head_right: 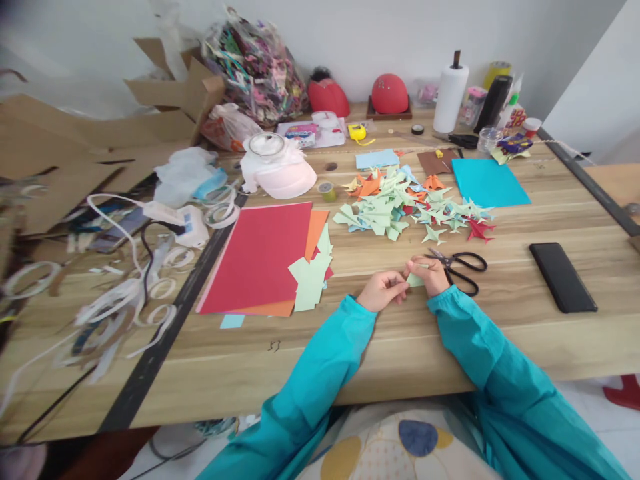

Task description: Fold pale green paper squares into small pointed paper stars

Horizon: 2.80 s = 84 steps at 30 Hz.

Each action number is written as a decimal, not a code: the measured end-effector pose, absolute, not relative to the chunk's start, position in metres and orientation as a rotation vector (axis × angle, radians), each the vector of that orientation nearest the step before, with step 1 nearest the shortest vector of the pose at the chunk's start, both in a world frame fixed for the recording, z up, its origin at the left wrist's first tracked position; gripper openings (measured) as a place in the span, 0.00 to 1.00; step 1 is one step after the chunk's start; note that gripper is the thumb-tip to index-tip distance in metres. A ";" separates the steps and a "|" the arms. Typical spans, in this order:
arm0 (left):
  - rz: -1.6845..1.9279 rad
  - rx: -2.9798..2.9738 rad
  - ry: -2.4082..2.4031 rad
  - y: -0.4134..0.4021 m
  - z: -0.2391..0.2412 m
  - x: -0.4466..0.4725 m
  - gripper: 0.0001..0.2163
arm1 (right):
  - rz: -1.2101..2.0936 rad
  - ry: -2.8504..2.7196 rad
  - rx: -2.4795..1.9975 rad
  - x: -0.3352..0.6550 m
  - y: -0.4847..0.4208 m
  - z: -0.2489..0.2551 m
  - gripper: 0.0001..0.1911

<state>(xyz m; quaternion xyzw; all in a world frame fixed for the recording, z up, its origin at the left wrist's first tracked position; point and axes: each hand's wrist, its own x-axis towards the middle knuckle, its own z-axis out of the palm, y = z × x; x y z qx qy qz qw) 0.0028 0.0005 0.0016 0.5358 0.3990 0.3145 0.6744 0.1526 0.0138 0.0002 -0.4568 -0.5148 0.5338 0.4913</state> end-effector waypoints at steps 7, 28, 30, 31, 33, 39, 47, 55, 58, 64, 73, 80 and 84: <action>0.777 1.186 0.873 0.002 0.003 0.001 0.16 | 1.307 -1.237 -1.149 0.152 0.013 -0.001 0.17; 0.727 1.189 0.816 0.001 -0.001 0.001 0.16 | 1.388 -1.584 -1.148 0.152 0.008 0.007 0.28; 0.712 1.180 0.809 0.001 0.000 0.001 0.16 | 1.397 -1.582 -1.149 0.152 0.008 0.006 0.29; 0.714 1.174 0.808 0.002 0.001 0.001 0.16 | 1.396 -1.576 -1.157 0.152 0.009 0.006 0.29; 0.734 1.157 0.806 0.002 0.002 0.000 0.16 | 1.382 -1.549 -1.194 0.152 0.009 0.006 0.29; 0.765 1.144 0.808 0.003 0.004 -0.001 0.14 | 1.414 -1.422 -1.278 0.151 0.008 0.006 0.30; 0.756 1.169 0.821 0.002 0.007 0.000 0.16 | 1.448 -1.375 -1.256 0.155 0.010 0.002 0.33; 0.752 1.174 0.818 0.002 0.003 0.002 0.20 | 1.491 -1.573 -1.090 0.153 0.009 0.004 0.27; 0.754 1.203 0.822 0.002 0.002 0.001 0.20 | 1.495 -1.570 -1.103 0.153 0.010 0.002 0.27; 0.788 1.217 0.901 0.000 0.007 0.003 0.19 | 1.433 -1.445 -1.279 0.154 0.010 0.005 0.34; 0.946 1.381 1.117 -0.002 0.008 0.000 0.18 | 1.333 -1.317 -1.265 0.152 0.011 0.000 0.31; 1.160 1.833 1.244 -0.003 0.001 -0.003 0.20 | 1.308 -1.472 -1.146 0.152 0.012 0.005 0.26; 1.038 2.029 1.170 -0.004 -0.005 -0.001 0.16 | 1.377 -1.520 -1.093 0.151 0.010 0.008 0.26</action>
